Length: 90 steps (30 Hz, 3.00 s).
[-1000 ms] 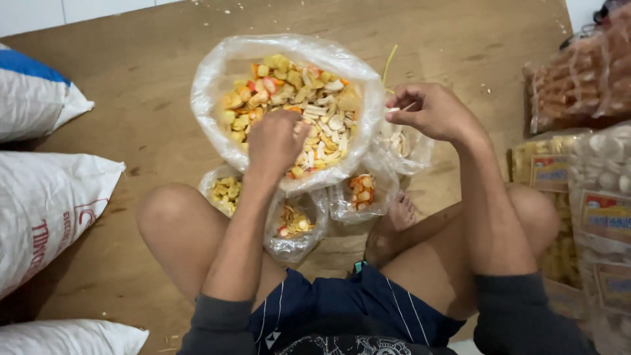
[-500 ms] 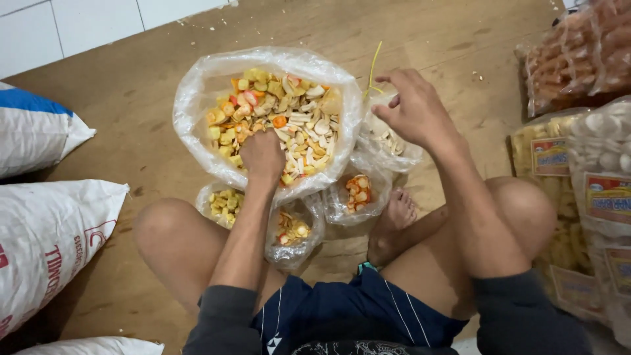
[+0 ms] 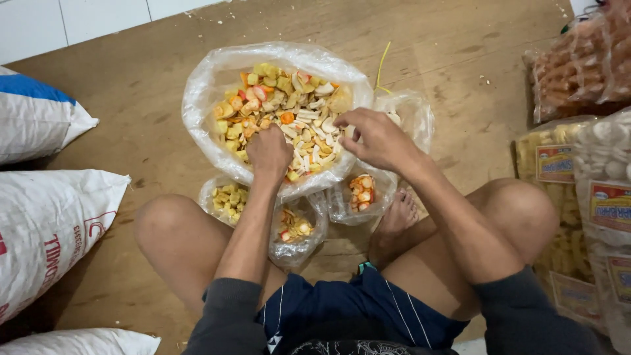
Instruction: The person sits on the floor and sorts mixed snack pieces from a large plastic bag into several smaller plastic bags. They use both hands to pick and separate the items, placing them into the smaller bags arranged in front of them.
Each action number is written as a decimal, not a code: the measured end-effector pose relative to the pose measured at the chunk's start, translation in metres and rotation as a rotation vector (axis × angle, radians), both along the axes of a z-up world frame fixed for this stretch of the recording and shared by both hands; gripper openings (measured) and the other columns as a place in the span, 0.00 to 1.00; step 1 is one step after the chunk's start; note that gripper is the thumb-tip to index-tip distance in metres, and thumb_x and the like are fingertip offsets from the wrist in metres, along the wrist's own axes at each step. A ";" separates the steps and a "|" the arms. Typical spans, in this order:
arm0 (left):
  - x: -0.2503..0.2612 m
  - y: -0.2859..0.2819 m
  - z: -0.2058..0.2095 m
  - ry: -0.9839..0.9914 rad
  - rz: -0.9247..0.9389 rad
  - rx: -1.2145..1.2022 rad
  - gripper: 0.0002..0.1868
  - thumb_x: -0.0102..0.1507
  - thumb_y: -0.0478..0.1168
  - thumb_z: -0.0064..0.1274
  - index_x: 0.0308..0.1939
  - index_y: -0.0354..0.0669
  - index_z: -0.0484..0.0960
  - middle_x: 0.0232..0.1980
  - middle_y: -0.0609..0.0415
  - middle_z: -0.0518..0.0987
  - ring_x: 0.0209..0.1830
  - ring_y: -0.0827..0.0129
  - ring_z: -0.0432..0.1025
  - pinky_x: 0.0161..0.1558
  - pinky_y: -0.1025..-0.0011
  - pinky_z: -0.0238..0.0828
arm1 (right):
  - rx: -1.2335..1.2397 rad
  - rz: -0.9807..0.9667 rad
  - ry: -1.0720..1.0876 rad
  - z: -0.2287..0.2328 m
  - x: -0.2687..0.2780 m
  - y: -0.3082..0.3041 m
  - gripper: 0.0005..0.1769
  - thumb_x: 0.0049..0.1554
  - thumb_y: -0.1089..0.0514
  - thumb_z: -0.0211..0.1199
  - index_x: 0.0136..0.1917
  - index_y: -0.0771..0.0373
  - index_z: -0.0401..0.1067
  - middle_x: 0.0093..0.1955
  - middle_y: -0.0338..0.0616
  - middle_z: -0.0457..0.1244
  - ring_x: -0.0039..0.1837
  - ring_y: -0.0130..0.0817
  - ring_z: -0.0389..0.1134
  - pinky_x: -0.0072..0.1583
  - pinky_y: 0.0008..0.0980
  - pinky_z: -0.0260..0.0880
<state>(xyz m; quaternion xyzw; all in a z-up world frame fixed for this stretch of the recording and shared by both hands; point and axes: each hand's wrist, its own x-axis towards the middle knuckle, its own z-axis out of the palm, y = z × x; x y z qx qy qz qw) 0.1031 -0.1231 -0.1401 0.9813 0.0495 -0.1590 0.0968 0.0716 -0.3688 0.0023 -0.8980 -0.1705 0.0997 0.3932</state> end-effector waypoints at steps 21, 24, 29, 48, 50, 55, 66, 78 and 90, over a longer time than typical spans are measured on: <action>0.004 -0.005 0.099 -0.111 -0.322 -0.424 0.20 0.57 0.38 0.66 0.50 0.48 0.76 0.39 0.54 0.85 0.47 0.51 0.77 0.48 0.52 0.75 | -0.119 -0.054 0.184 0.044 0.011 -0.033 0.17 0.57 0.58 0.69 0.60 0.56 0.77 0.50 0.54 0.72 0.51 0.52 0.75 0.53 0.46 0.75; 0.021 0.012 0.030 -0.136 -0.135 -0.195 0.10 0.58 0.41 0.64 0.42 0.50 0.83 0.40 0.53 0.85 0.48 0.52 0.79 0.49 0.50 0.76 | -0.339 -0.049 0.221 0.043 0.011 -0.047 0.16 0.57 0.56 0.66 0.59 0.56 0.78 0.49 0.55 0.72 0.52 0.54 0.75 0.55 0.51 0.75; 0.027 0.006 0.062 -0.121 0.017 -0.210 0.13 0.59 0.41 0.63 0.46 0.50 0.81 0.41 0.53 0.85 0.49 0.50 0.80 0.49 0.47 0.76 | -0.647 -0.149 0.170 -0.009 0.014 -0.076 0.21 0.58 0.46 0.63 0.65 0.46 0.74 0.55 0.45 0.69 0.57 0.53 0.72 0.54 0.56 0.74; 0.018 -0.015 0.024 -0.194 -0.102 -0.082 0.16 0.59 0.38 0.57 0.52 0.45 0.79 0.47 0.46 0.84 0.54 0.48 0.75 0.52 0.49 0.64 | -0.216 -0.093 0.103 0.025 0.012 -0.021 0.15 0.56 0.57 0.64 0.58 0.56 0.76 0.53 0.51 0.71 0.50 0.50 0.74 0.50 0.51 0.75; 0.023 -0.014 0.000 -0.204 -0.123 -0.185 0.14 0.59 0.35 0.57 0.50 0.42 0.80 0.46 0.45 0.84 0.53 0.47 0.76 0.52 0.48 0.67 | -0.208 -0.080 0.119 0.027 0.012 -0.016 0.15 0.56 0.57 0.64 0.58 0.57 0.76 0.53 0.51 0.71 0.51 0.49 0.74 0.50 0.50 0.75; 0.030 -0.015 -0.031 -0.185 -0.168 -0.485 0.15 0.56 0.28 0.58 0.48 0.38 0.80 0.44 0.42 0.82 0.50 0.44 0.78 0.49 0.48 0.75 | -0.178 -0.063 0.145 0.035 0.009 -0.003 0.14 0.57 0.58 0.65 0.57 0.60 0.77 0.52 0.52 0.71 0.51 0.48 0.74 0.51 0.48 0.75; 0.011 -0.014 0.110 -0.017 0.057 -1.302 0.25 0.57 0.32 0.68 0.58 0.43 0.80 0.40 0.55 0.77 0.37 0.76 0.77 0.46 0.74 0.79 | 0.026 -0.023 0.080 0.029 0.003 0.015 0.23 0.54 0.57 0.71 0.63 0.57 0.75 0.58 0.54 0.68 0.51 0.45 0.74 0.50 0.41 0.75; 0.021 -0.002 0.090 -0.157 -0.097 -0.686 0.22 0.56 0.45 0.72 0.52 0.47 0.84 0.47 0.46 0.81 0.53 0.48 0.78 0.56 0.55 0.74 | -0.179 -0.068 0.194 0.044 0.003 -0.021 0.17 0.55 0.57 0.68 0.57 0.61 0.78 0.52 0.58 0.72 0.52 0.54 0.75 0.53 0.48 0.74; 0.014 -0.007 -0.002 -0.085 -0.144 -0.050 0.16 0.61 0.32 0.48 0.53 0.41 0.72 0.50 0.43 0.77 0.43 0.39 0.80 0.45 0.41 0.77 | -0.676 -0.208 0.313 0.019 0.013 -0.074 0.24 0.59 0.45 0.62 0.67 0.49 0.75 0.63 0.50 0.69 0.65 0.59 0.69 0.59 0.63 0.71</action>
